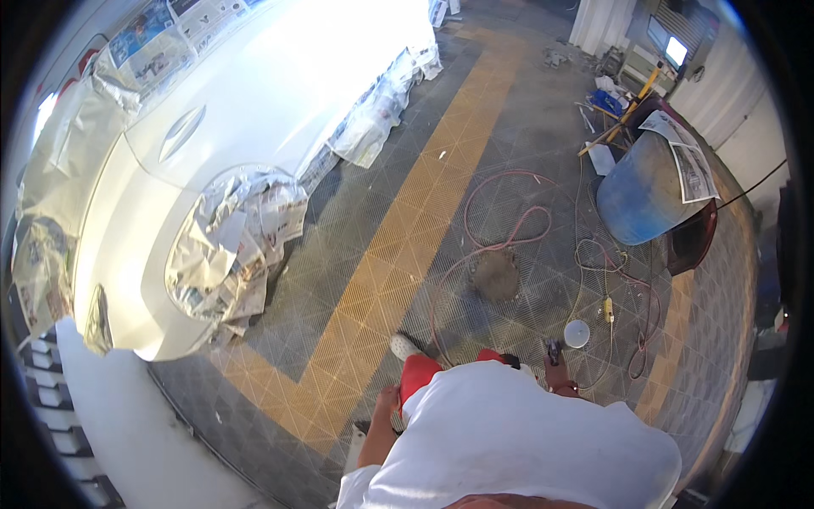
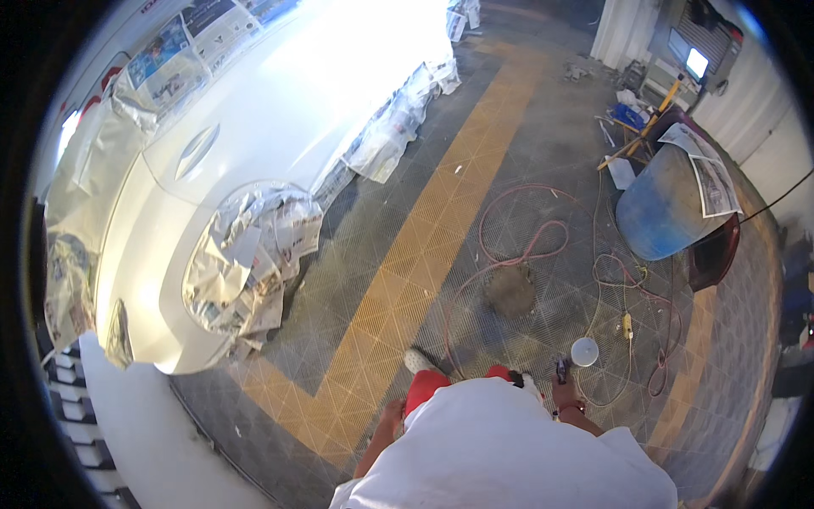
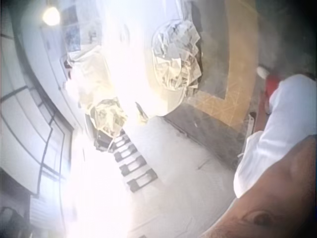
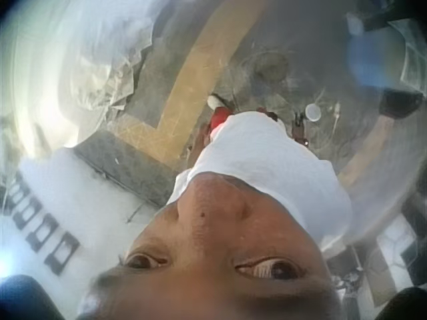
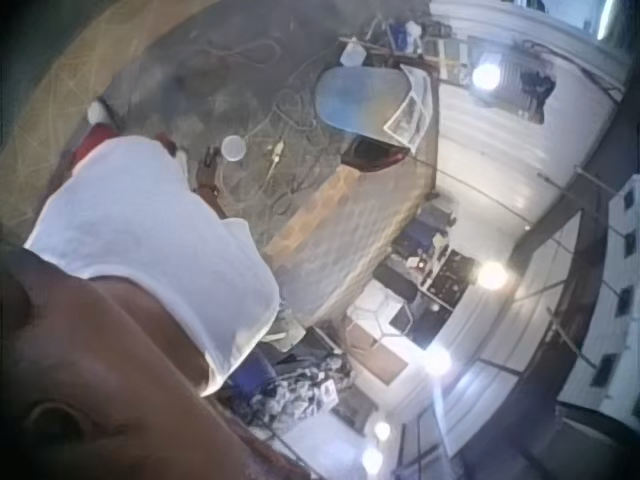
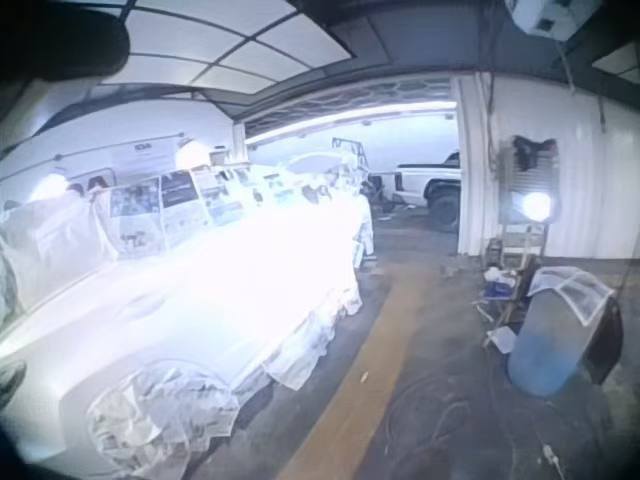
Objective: The person uses a spray gun to apply white paint to the hood of a car. The car is partially covered with newspaper and masking tape to protect adjacent areas. The person moves around the vehicle to ensure even coverage across the hood surface.
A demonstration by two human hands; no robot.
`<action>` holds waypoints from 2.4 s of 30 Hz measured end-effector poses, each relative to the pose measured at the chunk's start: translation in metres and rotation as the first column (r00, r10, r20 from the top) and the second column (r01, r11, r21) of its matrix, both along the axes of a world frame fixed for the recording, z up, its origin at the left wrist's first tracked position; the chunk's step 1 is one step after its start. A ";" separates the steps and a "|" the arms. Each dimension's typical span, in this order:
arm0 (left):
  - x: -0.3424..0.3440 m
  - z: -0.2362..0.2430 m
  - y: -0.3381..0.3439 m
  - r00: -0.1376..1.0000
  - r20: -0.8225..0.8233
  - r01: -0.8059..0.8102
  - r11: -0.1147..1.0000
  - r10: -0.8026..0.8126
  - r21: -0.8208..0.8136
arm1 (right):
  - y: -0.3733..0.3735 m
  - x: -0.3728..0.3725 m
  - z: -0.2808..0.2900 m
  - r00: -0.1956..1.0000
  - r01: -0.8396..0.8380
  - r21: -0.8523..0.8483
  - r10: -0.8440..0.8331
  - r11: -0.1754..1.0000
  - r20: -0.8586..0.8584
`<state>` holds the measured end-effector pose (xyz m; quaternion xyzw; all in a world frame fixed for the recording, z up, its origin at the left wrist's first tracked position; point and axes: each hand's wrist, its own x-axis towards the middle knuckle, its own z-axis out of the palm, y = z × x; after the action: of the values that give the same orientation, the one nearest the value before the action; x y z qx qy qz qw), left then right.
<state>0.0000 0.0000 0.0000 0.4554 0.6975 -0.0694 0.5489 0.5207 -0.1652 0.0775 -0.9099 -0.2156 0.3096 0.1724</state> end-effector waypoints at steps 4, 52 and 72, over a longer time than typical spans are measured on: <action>-0.072 -0.045 0.042 0.861 -0.205 0.507 0.819 -0.465 0.270 | 0.058 -0.025 -0.017 0.993 0.100 0.182 -0.110 0.978 0.046; 0.327 0.031 1.216 0.454 -0.093 0.889 0.443 -0.886 0.117 | 0.842 -0.005 -0.080 0.383 0.912 0.120 -0.919 0.393 0.097; 0.743 0.051 1.566 0.638 -0.043 0.770 0.638 -0.768 0.021 | 1.181 0.341 -0.123 0.197 0.945 0.224 -0.960 0.240 0.198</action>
<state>0.7430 1.5663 0.0509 0.7177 0.4472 -0.2898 0.4483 0.8613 1.0160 -0.0459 -0.8778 0.3600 -0.0080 0.3159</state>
